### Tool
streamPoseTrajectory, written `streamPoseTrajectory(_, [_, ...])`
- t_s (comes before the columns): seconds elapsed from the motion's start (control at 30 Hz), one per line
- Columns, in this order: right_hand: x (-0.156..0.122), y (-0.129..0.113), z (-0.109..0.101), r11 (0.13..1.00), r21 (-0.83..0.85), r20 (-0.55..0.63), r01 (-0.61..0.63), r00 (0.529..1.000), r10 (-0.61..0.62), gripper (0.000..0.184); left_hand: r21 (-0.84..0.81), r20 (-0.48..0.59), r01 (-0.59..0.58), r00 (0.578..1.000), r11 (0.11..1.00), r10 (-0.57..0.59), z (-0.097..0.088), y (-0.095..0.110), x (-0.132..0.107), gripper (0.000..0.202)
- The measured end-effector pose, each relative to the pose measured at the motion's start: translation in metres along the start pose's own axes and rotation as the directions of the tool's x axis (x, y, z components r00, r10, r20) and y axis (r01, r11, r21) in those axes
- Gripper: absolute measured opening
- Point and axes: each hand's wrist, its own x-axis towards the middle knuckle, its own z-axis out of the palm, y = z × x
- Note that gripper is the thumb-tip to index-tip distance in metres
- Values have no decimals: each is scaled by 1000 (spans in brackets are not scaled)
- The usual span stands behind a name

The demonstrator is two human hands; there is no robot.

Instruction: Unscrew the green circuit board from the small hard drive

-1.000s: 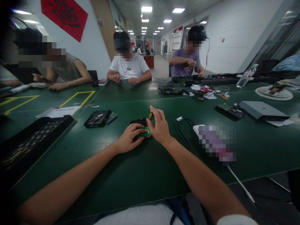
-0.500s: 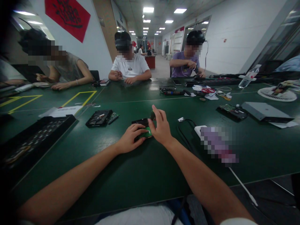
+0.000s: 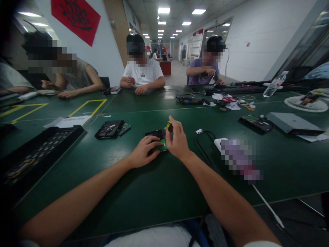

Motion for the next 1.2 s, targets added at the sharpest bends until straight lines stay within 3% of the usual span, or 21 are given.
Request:
streamPoseTrajectory(0.43, [4, -3, -2, 993, -109, -23, 40, 999, -43, 63, 6, 6, 6, 1000, 1000, -6, -1, 0, 0, 39])
streamPoseTrajectory(1.2, [2, -2, -2, 996, -82, -23, 33, 999, -35, 65, 4, 0, 11, 1000, 1000, -11, 1, 0, -1, 39])
